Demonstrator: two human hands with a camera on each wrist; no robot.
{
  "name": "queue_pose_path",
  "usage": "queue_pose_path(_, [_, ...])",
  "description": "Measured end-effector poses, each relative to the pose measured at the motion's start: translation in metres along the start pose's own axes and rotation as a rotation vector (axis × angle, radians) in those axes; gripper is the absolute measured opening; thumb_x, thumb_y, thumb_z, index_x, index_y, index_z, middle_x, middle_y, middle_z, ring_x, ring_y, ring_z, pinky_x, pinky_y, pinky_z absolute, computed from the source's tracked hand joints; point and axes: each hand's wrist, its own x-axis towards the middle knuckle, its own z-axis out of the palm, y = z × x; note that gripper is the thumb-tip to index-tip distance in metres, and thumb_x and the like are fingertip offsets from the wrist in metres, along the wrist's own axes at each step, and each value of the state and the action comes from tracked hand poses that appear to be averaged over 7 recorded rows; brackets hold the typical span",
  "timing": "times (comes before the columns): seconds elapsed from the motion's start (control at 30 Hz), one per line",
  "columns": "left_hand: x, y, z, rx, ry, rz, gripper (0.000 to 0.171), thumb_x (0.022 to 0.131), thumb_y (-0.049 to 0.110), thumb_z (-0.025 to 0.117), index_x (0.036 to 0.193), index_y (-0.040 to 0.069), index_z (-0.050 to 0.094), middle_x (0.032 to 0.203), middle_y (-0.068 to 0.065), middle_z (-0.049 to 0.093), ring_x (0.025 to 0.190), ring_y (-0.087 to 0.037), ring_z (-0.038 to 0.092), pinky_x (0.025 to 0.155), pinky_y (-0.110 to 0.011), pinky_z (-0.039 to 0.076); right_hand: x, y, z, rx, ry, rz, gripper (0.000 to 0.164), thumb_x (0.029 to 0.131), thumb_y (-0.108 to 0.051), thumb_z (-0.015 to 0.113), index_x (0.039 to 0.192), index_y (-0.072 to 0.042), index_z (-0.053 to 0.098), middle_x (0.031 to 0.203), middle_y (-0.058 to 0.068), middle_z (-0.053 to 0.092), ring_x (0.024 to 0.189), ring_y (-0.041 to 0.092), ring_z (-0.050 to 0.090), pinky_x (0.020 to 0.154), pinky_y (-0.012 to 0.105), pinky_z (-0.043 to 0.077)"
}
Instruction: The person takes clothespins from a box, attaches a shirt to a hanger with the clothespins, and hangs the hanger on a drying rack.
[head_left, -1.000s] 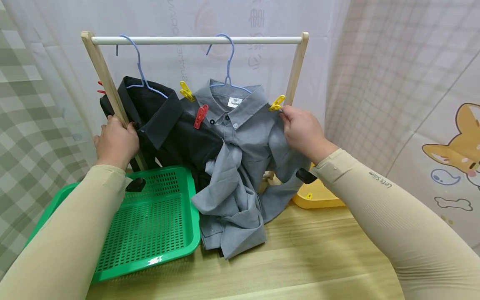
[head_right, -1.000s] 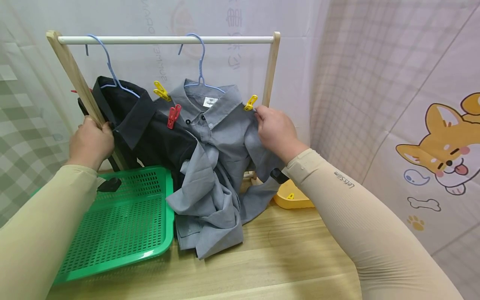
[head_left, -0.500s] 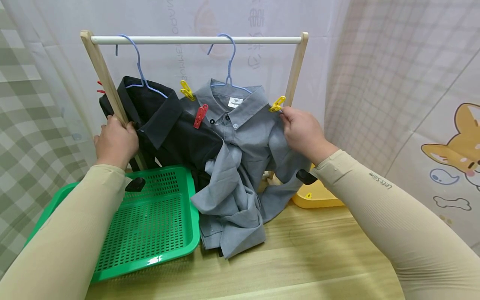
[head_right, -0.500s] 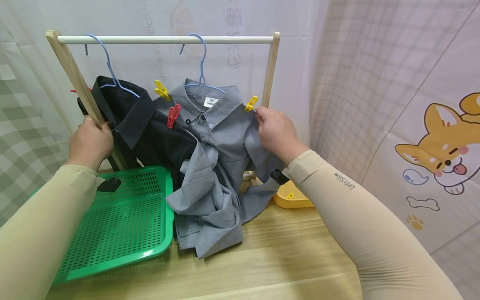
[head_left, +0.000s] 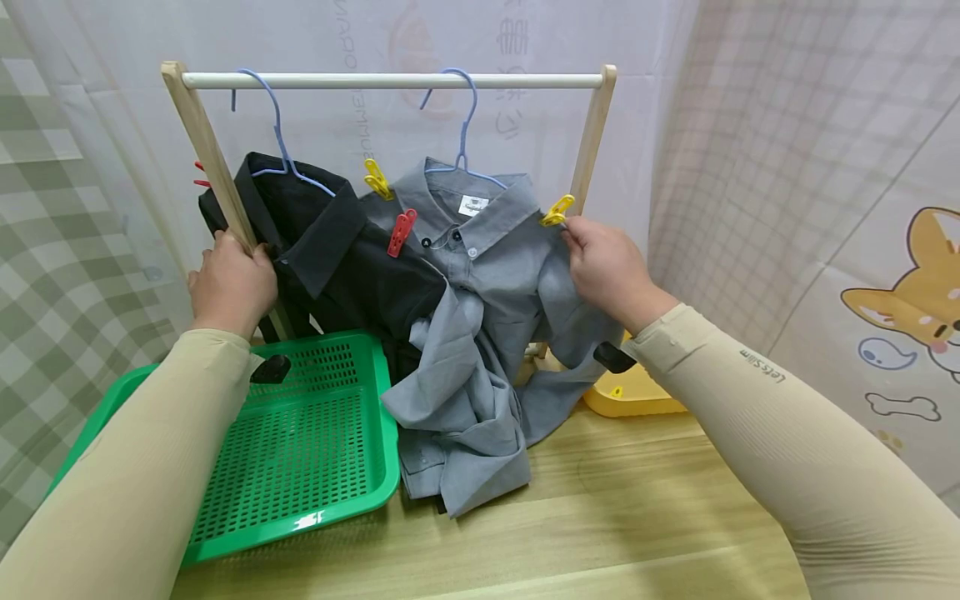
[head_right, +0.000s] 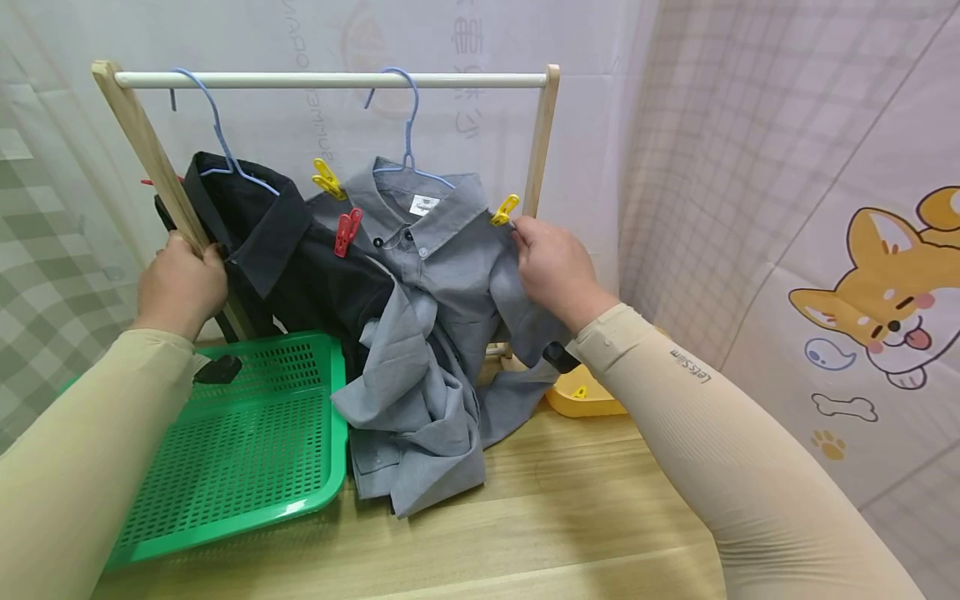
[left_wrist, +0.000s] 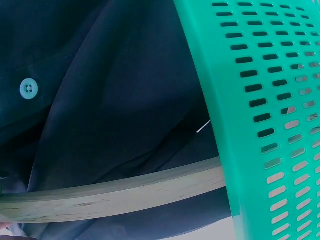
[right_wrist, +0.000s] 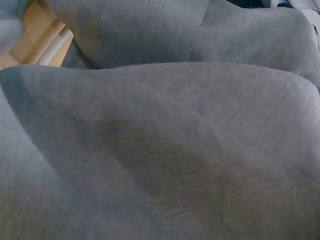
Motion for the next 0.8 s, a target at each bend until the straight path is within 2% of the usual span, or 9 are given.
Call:
queue_pose_path(0.17, [-0.002,-0.001,-0.002,0.004,-0.002,-0.007,0.065,0.111,0.043,0.029,0.142,-0.012,0.044,0.138,-0.038,0.049,0.129,-0.058,0.045,0.112,-0.075,0.024,-0.001,-0.001,0.0,0.01,-0.004,0.003,0.032,0.112,-0.014,0.045,0.081,-0.007,0.046,0.07,0.007,0.034,0.065,0.03,0.044,0.063,0.04,0.036])
queue_pose_path(0.3, [-0.003,-0.002,-0.004,0.007,-0.003,-0.013,0.065,0.111,0.043,0.029,0.142,-0.012,0.044,0.139,-0.038,0.049,0.13,-0.058,0.045,0.112,-0.075,0.024,-0.003,0.0,0.0,0.009,-0.015,0.011,0.028,0.113,-0.015,0.043,0.088,-0.004,0.052,0.076,0.013,0.046,0.07,0.033,0.049,0.069,0.046,0.043])
queue_pose_path(0.43, [-0.004,-0.003,-0.006,0.011,-0.004,-0.018,0.066,0.111,0.044,0.028,0.143,-0.012,0.044,0.141,-0.039,0.048,0.13,-0.058,0.044,0.112,-0.075,0.024,-0.004,-0.001,-0.002,0.023,-0.019,0.016,0.026,0.113,-0.016,0.043,0.098,-0.001,0.058,0.085,0.018,0.056,0.079,0.037,0.055,0.078,0.053,0.047])
queue_pose_path(0.63, [-0.007,-0.004,-0.009,0.024,-0.006,-0.022,0.066,0.111,0.044,0.028,0.141,-0.013,0.044,0.14,-0.039,0.048,0.13,-0.058,0.044,0.111,-0.075,0.024,-0.006,0.001,-0.001,0.058,-0.009,0.016,0.028,0.113,-0.015,0.043,0.119,0.003,0.063,0.104,0.023,0.068,0.093,0.039,0.062,0.089,0.057,0.05])
queue_pose_path(0.8, [-0.009,-0.005,-0.011,0.036,-0.012,-0.029,0.066,0.111,0.044,0.029,0.14,-0.013,0.044,0.139,-0.038,0.047,0.13,-0.058,0.044,0.11,-0.074,0.025,-0.009,0.002,0.001,0.099,0.017,-0.001,0.031,0.112,-0.011,0.044,0.13,0.007,0.062,0.122,0.027,0.069,0.111,0.043,0.066,0.1,0.059,0.05])
